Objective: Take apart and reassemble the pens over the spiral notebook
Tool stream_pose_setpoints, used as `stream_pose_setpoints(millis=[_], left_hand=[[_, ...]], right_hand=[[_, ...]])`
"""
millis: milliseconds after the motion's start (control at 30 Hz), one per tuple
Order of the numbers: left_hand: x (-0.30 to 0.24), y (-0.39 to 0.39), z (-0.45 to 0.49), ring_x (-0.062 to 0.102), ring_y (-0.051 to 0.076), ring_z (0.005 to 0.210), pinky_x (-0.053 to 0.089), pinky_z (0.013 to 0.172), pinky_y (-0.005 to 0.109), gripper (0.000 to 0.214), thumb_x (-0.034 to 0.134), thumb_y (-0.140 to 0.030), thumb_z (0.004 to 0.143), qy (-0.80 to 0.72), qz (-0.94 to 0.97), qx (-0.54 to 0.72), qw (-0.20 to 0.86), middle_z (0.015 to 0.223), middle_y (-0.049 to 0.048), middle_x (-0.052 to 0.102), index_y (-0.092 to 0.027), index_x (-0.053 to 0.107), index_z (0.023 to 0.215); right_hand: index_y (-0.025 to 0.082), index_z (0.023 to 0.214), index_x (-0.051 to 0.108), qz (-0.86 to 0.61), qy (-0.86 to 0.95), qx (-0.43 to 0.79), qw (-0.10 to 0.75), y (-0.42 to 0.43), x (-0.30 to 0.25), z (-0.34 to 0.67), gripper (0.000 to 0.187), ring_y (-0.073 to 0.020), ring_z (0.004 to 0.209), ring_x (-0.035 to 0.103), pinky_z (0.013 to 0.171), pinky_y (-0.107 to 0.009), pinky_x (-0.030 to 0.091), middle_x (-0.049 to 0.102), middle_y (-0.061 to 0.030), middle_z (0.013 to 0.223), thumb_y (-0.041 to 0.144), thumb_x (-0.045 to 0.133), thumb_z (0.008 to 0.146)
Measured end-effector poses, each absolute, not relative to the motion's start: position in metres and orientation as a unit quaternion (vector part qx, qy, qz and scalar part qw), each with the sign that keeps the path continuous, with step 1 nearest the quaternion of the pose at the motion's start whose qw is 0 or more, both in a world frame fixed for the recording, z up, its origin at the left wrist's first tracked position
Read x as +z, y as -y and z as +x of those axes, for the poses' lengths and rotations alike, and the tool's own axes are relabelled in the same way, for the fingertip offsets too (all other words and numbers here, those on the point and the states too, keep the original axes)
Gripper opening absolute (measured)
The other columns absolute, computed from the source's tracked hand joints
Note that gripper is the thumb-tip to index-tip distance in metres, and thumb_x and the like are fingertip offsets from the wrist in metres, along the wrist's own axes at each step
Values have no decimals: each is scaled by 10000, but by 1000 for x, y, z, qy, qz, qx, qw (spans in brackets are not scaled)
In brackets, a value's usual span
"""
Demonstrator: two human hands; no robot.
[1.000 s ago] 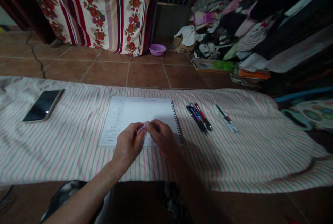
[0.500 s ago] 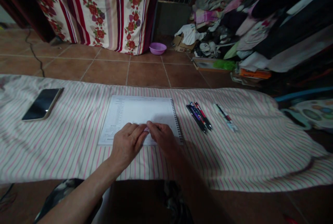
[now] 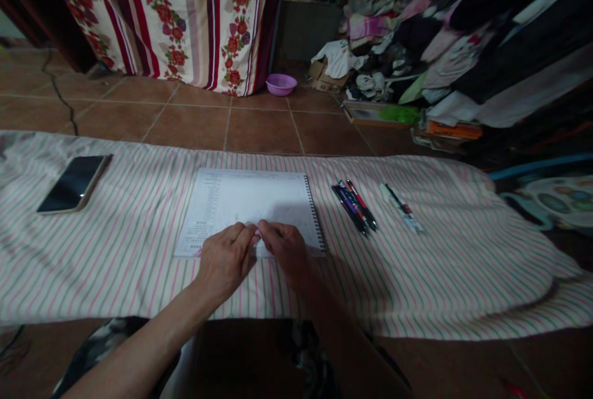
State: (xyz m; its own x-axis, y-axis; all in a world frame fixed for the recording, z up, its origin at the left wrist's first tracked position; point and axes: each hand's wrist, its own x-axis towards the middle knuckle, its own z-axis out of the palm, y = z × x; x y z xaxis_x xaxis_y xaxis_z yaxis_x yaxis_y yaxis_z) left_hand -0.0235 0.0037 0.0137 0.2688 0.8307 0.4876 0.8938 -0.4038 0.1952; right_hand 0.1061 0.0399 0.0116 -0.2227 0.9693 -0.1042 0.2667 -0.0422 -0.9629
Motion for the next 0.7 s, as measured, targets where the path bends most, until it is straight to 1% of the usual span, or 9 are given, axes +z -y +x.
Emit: stream_pose_setpoints(millis=[133, 233, 333, 400, 467, 533, 600, 667, 700], left_hand=[[15, -3, -23, 548, 149, 547, 395, 489, 248, 277, 332, -227, 912, 552, -785, -278, 44, 636, 25, 574, -148, 595, 880], [20, -2, -25, 574, 154, 571, 403, 513, 251, 322, 307, -260, 922, 552, -780, -296, -19, 653, 30, 601, -154, 601, 841], [27, -3, -29, 574, 151, 589, 406, 552, 257, 333, 323, -278, 914, 557, -762, -304, -129, 655, 27, 612, -155, 602, 779], [33, -4, -33, 544, 139, 578, 390, 552, 250, 329, 352, -297, 898, 555, -739, -303, -235, 616, 8, 582, -163, 593, 719], [38, -5, -39, 463, 116, 512, 345, 503, 233, 340, 382, -335, 875, 550, -698, -300, -347, 523, -20, 485, -171, 563, 639], [42, -6, -44, 334, 89, 428, 265, 433, 218, 361, 409, -400, 851, 536, -640, -299, -463, 454, -50, 356, -178, 522, 590], [43, -6, -47, 259, 74, 397, 220, 401, 213, 404, 416, -460, 837, 496, -594, -292, -562, 432, -62, 301, -182, 480, 550], [41, -6, -48, 290, 76, 390, 254, 403, 213, 432, 394, -480, 848, 474, -582, -283, -597, 423, -55, 337, -182, 485, 549], [39, -6, -47, 334, 82, 401, 296, 421, 215, 448, 364, -475, 865, 489, -587, -295, -573, 435, -46, 369, -181, 494, 554]], right_hand=[[208, 481, 300, -519, 618, 463, 366, -35, 20, 103, 419, -86, 468, 270, 457, -245, 227, 265, 48, 472, 465, 392, 799], [207, 488, 310, -515, 624, 452, 375, -31, 26, 102, 410, -87, 470, 285, 464, -246, 234, 282, 46, 475, 443, 385, 815], [203, 506, 338, -509, 630, 443, 384, -26, 29, 102, 401, -87, 477, 294, 469, -242, 239, 304, 47, 486, 424, 384, 837], [202, 513, 342, -504, 639, 439, 380, -22, 31, 102, 398, -86, 477, 295, 473, -240, 240, 304, 50, 489, 412, 381, 849], [201, 511, 337, -504, 649, 434, 370, -19, 33, 102, 401, -85, 475, 292, 475, -241, 237, 289, 53, 487, 402, 381, 855], [197, 510, 352, -501, 662, 428, 358, -15, 35, 103, 403, -84, 474, 296, 478, -243, 233, 279, 54, 484, 395, 382, 860], [190, 520, 397, -491, 678, 426, 344, -14, 36, 103, 399, -86, 479, 319, 490, -245, 242, 296, 52, 486, 386, 376, 867], [185, 527, 426, -483, 684, 431, 336, -16, 35, 103, 398, -89, 488, 342, 502, -246, 254, 326, 45, 491, 381, 367, 868], [186, 519, 418, -485, 680, 434, 337, -18, 33, 103, 399, -90, 489, 342, 502, -246, 256, 330, 43, 490, 383, 368, 863]])
